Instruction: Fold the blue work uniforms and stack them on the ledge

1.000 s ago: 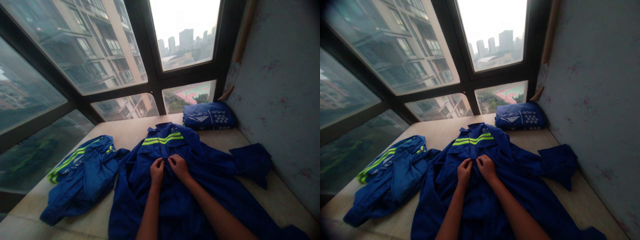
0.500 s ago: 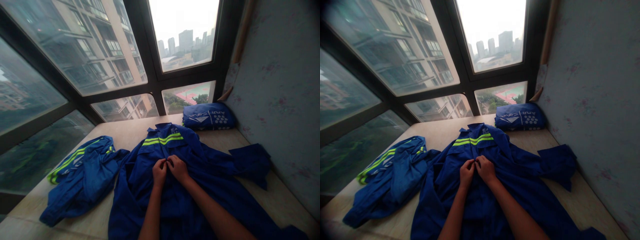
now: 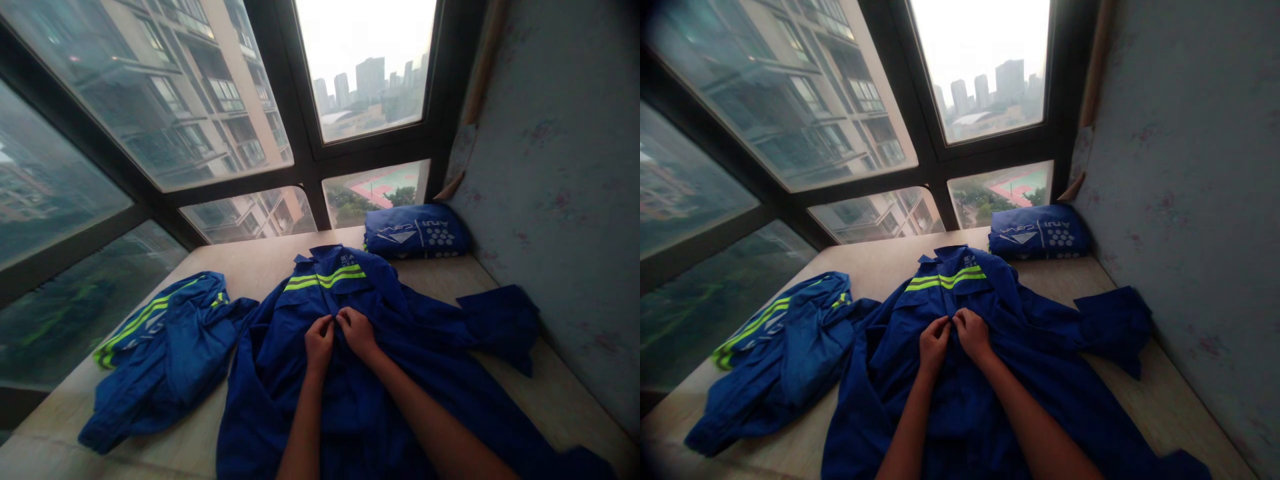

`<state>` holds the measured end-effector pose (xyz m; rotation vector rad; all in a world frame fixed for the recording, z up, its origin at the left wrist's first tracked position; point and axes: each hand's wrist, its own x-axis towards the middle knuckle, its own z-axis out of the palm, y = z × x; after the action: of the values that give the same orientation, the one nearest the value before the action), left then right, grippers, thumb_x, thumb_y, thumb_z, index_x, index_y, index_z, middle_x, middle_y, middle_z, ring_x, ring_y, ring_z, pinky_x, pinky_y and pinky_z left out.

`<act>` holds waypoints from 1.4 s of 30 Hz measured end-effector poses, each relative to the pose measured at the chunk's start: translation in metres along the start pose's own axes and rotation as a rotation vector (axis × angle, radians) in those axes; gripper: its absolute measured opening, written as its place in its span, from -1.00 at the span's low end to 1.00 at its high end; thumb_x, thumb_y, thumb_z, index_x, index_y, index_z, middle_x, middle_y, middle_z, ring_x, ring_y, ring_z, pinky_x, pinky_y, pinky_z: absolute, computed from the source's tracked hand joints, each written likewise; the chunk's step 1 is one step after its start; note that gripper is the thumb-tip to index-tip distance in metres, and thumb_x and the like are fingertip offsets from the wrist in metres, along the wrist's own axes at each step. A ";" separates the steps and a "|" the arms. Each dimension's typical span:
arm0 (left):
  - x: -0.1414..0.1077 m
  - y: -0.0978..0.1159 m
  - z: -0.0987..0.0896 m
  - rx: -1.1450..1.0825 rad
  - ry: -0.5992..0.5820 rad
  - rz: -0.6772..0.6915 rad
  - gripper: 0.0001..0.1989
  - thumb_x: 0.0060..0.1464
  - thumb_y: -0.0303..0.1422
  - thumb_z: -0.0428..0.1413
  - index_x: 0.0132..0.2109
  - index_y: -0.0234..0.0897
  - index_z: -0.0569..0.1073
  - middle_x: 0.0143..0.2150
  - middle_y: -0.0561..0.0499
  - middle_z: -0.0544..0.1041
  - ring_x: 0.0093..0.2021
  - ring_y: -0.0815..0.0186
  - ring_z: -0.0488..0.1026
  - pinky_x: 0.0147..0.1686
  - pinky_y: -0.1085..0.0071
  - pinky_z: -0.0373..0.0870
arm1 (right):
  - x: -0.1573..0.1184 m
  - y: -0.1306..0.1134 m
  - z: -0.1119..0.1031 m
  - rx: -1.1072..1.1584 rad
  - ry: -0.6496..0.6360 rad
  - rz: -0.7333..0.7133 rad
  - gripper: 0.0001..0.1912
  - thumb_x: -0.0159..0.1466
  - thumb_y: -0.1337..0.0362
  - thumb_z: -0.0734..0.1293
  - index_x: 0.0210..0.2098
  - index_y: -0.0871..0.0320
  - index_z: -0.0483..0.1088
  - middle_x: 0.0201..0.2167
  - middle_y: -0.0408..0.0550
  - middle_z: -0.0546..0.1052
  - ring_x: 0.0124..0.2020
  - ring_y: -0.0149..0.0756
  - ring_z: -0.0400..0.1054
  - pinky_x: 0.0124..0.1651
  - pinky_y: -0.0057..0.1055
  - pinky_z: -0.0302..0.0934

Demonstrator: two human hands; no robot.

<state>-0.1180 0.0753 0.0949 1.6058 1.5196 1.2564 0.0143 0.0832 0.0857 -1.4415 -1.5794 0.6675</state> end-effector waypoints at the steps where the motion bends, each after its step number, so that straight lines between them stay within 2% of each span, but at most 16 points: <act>1: -0.001 0.000 0.001 0.010 0.006 0.006 -0.75 0.09 -0.27 0.12 -0.15 -0.28 0.61 -0.19 -0.12 0.66 -0.18 0.16 0.60 -0.09 0.22 0.52 | 0.001 0.000 0.000 0.010 0.000 0.005 -0.81 0.33 0.24 0.22 -0.30 0.11 0.46 -0.37 -0.07 0.58 -0.31 -0.26 0.46 -0.26 -0.45 0.20; 7: -0.005 0.003 0.005 0.084 0.057 0.033 -0.77 0.10 -0.34 0.11 -0.13 -0.26 0.60 -0.15 -0.12 0.64 -0.12 0.14 0.58 -0.01 0.17 0.48 | 0.002 0.002 0.000 0.043 0.004 0.010 -0.81 0.32 0.26 0.23 -0.30 0.12 0.48 -0.37 -0.08 0.59 -0.34 -0.28 0.47 -0.23 -0.44 0.25; 12: -0.005 -0.001 0.006 0.100 0.083 0.021 -0.77 0.10 -0.37 0.10 -0.13 -0.26 0.59 -0.15 -0.13 0.64 -0.11 0.13 0.58 0.00 0.16 0.48 | 0.001 0.002 0.003 0.030 0.032 0.002 -0.80 0.31 0.32 0.23 -0.22 0.13 0.50 -0.25 -0.01 0.60 -0.21 -0.24 0.49 -0.11 -0.40 0.28; 17: -0.004 -0.006 0.004 0.024 0.038 -0.017 -0.71 0.08 -0.38 0.14 -0.03 -0.27 0.55 -0.11 -0.12 0.65 -0.11 0.17 0.60 -0.04 0.23 0.53 | 0.001 0.002 0.004 -0.006 0.032 -0.005 -0.79 0.31 0.35 0.23 -0.24 0.14 0.52 -0.23 0.01 0.60 -0.18 -0.22 0.48 -0.07 -0.38 0.28; 24: -0.001 -0.007 0.000 -0.050 0.014 -0.038 -0.71 0.06 -0.35 0.17 -0.05 -0.29 0.55 -0.15 -0.13 0.65 -0.15 0.17 0.62 -0.08 0.22 0.55 | 0.000 -0.001 0.001 -0.048 -0.016 -0.035 -0.79 0.32 0.37 0.23 -0.21 0.12 0.52 -0.24 -0.03 0.59 -0.18 -0.26 0.47 -0.06 -0.41 0.28; 30: -0.002 -0.009 0.000 -0.033 -0.008 -0.015 -0.70 0.09 -0.37 0.13 -0.01 -0.28 0.52 -0.10 -0.13 0.63 -0.10 0.17 0.60 -0.02 0.21 0.52 | -0.002 -0.008 -0.001 -0.119 -0.068 -0.033 -0.77 0.29 0.34 0.28 -0.10 0.11 0.50 -0.22 -0.06 0.57 -0.20 -0.28 0.46 -0.12 -0.44 0.28; 36: 0.001 -0.003 -0.001 0.104 -0.091 0.035 -0.63 0.08 -0.49 0.07 0.06 -0.29 0.47 -0.05 -0.14 0.58 -0.08 0.21 0.55 -0.03 0.26 0.49 | -0.004 -0.015 -0.003 -0.236 -0.119 0.000 -0.70 0.31 0.31 0.26 0.01 0.07 0.46 -0.17 -0.04 0.57 -0.19 -0.28 0.47 -0.16 -0.46 0.25; 39: 0.002 0.007 -0.004 0.228 -0.161 0.060 -0.57 0.02 -0.56 0.06 0.06 -0.30 0.47 -0.10 -0.11 0.57 -0.15 0.24 0.53 -0.08 0.30 0.47 | -0.004 -0.020 -0.002 -0.305 -0.137 0.025 -0.73 0.33 0.32 0.22 -0.05 0.10 0.49 -0.16 0.02 0.57 -0.20 -0.24 0.48 -0.21 -0.44 0.24; 42: -0.002 0.017 -0.013 0.370 -0.183 0.048 -0.55 0.01 -0.55 0.08 0.07 -0.24 0.48 -0.05 -0.12 0.53 -0.13 0.20 0.51 -0.08 0.29 0.43 | -0.006 -0.023 -0.002 -0.348 -0.168 0.029 -0.74 0.34 0.34 0.20 -0.14 0.09 0.52 -0.22 0.02 0.59 -0.24 -0.24 0.49 -0.24 -0.45 0.22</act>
<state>-0.1229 0.0679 0.1146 1.9410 1.6728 0.8562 0.0040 0.0728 0.1042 -1.6990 -1.8780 0.5608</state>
